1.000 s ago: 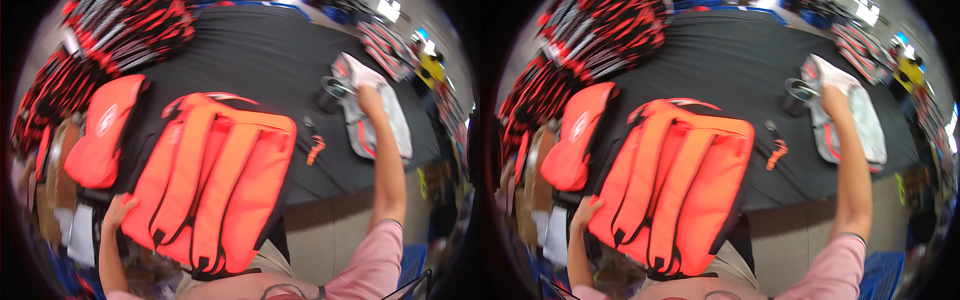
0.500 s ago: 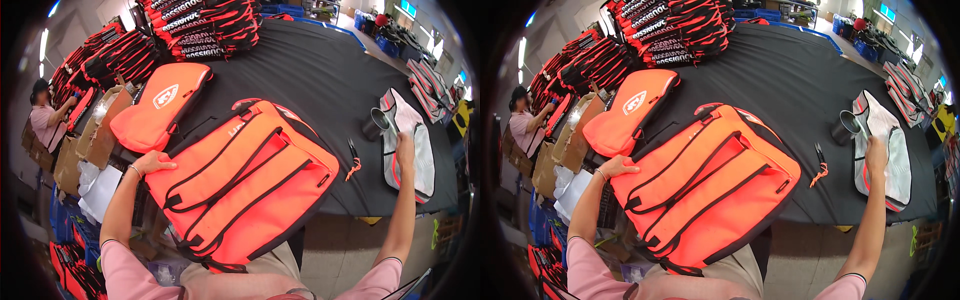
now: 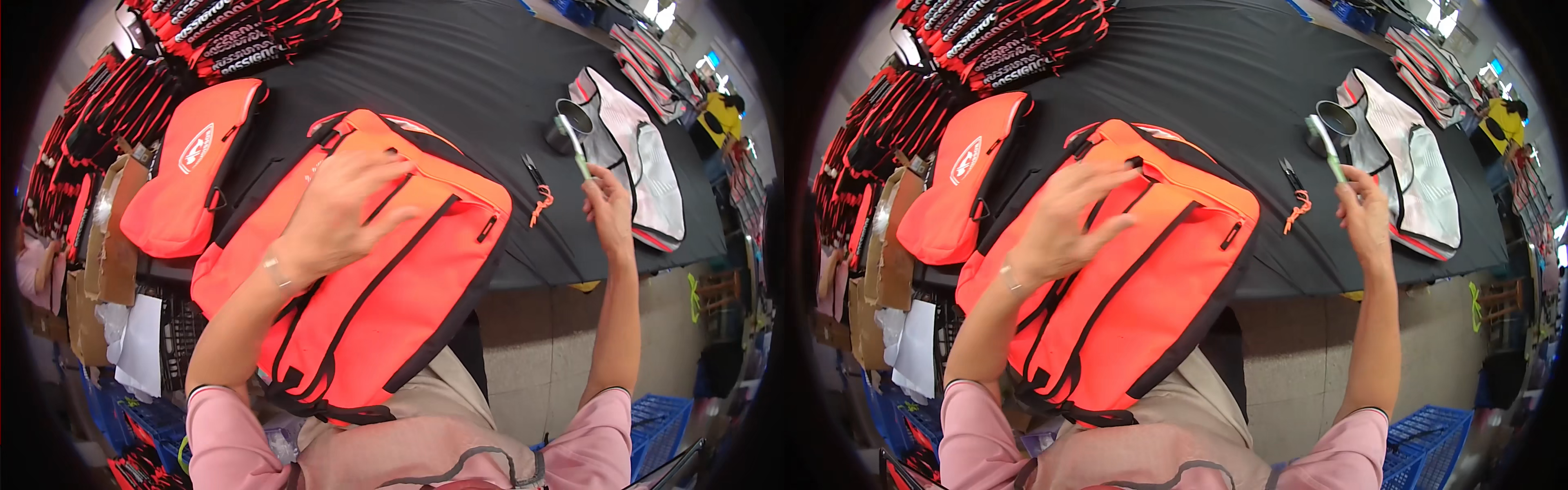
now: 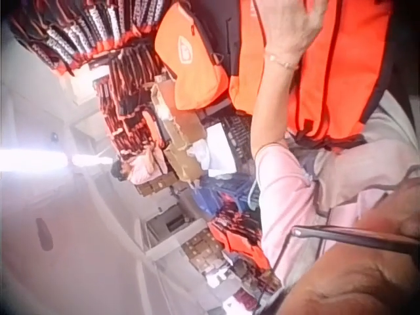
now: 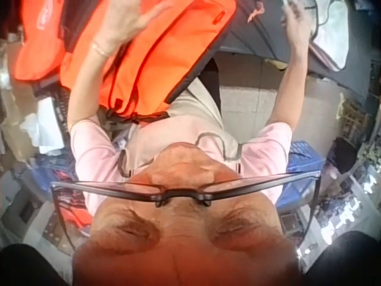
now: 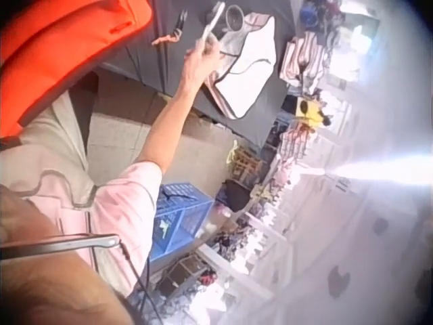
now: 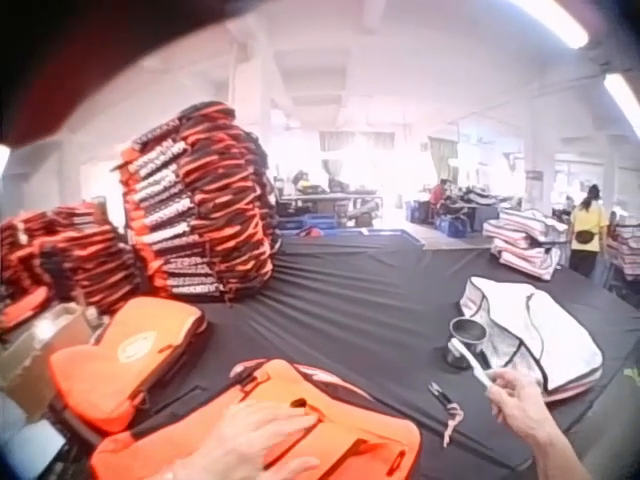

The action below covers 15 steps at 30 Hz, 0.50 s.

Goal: Inspecting and trimming threads on backpacks in a manufacturing facility.

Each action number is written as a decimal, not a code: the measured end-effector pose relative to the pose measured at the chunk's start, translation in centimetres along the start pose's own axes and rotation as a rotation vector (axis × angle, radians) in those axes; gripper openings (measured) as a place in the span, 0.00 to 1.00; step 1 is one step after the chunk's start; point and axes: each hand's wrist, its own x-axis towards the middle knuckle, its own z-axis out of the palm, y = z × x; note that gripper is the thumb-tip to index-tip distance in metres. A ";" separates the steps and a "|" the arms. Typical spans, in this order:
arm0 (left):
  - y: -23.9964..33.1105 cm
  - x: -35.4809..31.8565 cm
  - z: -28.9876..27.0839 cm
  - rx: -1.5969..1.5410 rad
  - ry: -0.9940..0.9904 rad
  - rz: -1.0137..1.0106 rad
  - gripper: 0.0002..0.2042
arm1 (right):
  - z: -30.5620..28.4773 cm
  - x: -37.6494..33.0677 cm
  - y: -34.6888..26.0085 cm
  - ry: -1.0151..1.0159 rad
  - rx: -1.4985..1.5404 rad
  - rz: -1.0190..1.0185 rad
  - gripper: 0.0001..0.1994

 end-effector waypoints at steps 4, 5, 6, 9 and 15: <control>0.7 1.6 6.9 0.214 -0.213 -0.010 0.36 | 2.7 -3.8 -2.7 -0.085 0.069 -0.011 0.13; 0.0 0.5 8.9 0.335 -0.322 -0.022 0.39 | 3.3 -4.7 -3.6 -0.099 0.044 0.003 0.12; -1.2 -2.4 11.0 0.143 -0.332 -0.010 0.41 | 3.4 -5.3 -3.8 -0.130 0.053 0.030 0.11; 0.2 -6.9 12.3 0.148 -0.247 -0.057 0.35 | 3.7 -7.0 -4.1 -0.159 -0.038 -0.026 0.10; 0.1 -7.1 12.5 0.114 -0.174 -0.066 0.28 | 6.9 -7.5 -5.6 -0.240 -0.441 -0.495 0.11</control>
